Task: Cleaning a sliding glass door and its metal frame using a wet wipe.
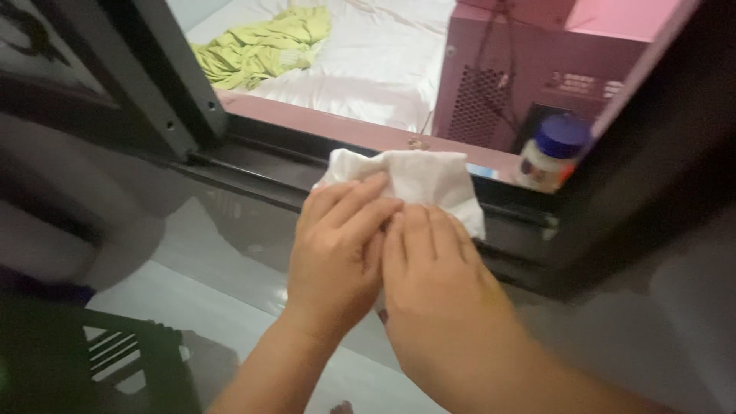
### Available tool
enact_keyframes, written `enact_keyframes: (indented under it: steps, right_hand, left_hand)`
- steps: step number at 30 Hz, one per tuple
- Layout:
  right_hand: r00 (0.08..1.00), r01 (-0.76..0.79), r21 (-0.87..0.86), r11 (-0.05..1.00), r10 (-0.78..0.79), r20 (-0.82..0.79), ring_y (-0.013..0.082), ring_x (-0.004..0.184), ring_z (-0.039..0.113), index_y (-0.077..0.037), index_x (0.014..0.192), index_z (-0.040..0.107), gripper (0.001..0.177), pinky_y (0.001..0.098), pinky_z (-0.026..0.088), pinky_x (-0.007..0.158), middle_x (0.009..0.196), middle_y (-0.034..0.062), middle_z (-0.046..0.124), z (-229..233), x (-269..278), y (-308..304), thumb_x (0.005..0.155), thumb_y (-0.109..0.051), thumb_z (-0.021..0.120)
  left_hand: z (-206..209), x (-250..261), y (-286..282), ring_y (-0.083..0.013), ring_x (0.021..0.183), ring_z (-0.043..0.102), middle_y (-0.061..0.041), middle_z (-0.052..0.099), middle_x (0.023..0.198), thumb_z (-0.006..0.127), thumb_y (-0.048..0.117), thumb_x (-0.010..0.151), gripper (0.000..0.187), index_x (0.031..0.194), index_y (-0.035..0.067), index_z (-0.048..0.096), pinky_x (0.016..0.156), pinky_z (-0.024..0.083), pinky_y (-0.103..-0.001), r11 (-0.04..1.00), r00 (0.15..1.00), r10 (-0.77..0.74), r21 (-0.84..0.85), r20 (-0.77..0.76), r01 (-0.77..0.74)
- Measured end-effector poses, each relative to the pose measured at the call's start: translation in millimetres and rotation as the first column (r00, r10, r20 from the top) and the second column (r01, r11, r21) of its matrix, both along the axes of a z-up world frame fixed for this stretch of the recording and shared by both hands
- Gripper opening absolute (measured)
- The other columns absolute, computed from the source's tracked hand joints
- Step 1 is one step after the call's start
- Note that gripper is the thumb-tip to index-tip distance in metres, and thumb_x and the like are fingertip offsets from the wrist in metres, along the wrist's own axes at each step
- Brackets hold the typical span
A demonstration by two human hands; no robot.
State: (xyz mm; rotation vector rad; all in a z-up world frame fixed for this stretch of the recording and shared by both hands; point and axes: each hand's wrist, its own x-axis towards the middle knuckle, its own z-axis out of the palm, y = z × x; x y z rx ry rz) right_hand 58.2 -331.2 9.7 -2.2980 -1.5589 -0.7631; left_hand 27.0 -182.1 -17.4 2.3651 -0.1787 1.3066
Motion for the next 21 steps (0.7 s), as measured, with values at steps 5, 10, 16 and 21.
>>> enact_keyframes:
  steps: [5,10,16,21]
  right_hand:
    - [0.997,-0.053,-0.002,0.999,0.053,0.046,0.0471,0.119,0.050,0.021,0.124,0.049,0.072,0.0507,0.038,0.108,0.122,0.0346,0.053,4,-4,77,0.067,-0.017,0.068]
    - [0.994,-0.104,-0.043,0.994,0.103,-0.019,0.0448,0.115,0.051,0.019,0.128,0.050,0.070,0.0474,0.041,0.103,0.121,0.0323,0.054,7,-4,145,0.069,-0.015,0.068]
    - [0.996,-0.090,-0.004,0.996,0.090,0.006,0.0437,0.119,0.051,0.016,0.129,0.050,0.073,0.0464,0.041,0.104,0.125,0.0313,0.053,4,-2,152,0.067,-0.017,0.072]
    - [0.975,-0.150,0.084,0.985,0.162,-0.155,0.0448,0.126,0.048,0.015,0.132,0.048,0.086,0.0493,0.038,0.107,0.130,0.0294,0.051,7,-3,103,0.058,-0.017,0.080]
  left_hand:
    - [1,-10,77,-0.0328,0.116,0.064,-0.013,0.072,0.124,0.065,0.008,0.093,0.015,0.106,0.005,0.073,0.108,0.045,-0.048,0.996,0.997,0.081,0.026,0.003,-0.081]
    - [3,-19,147,-0.0353,0.112,0.064,-0.017,0.072,0.120,0.063,0.010,0.097,0.014,0.103,0.003,0.072,0.103,0.048,-0.047,0.990,0.992,0.129,0.058,-0.008,-0.128]
    - [0,-14,150,-0.0378,0.114,0.064,-0.019,0.072,0.124,0.060,0.009,0.097,0.015,0.103,0.001,0.072,0.104,0.049,-0.046,0.997,0.997,0.072,0.001,0.036,-0.073]
    - [-9,-7,109,-0.0344,0.118,0.065,-0.015,0.073,0.123,0.060,0.005,0.094,0.015,0.101,0.005,0.073,0.107,0.047,-0.047,0.972,0.971,0.236,0.031,-0.031,-0.235]
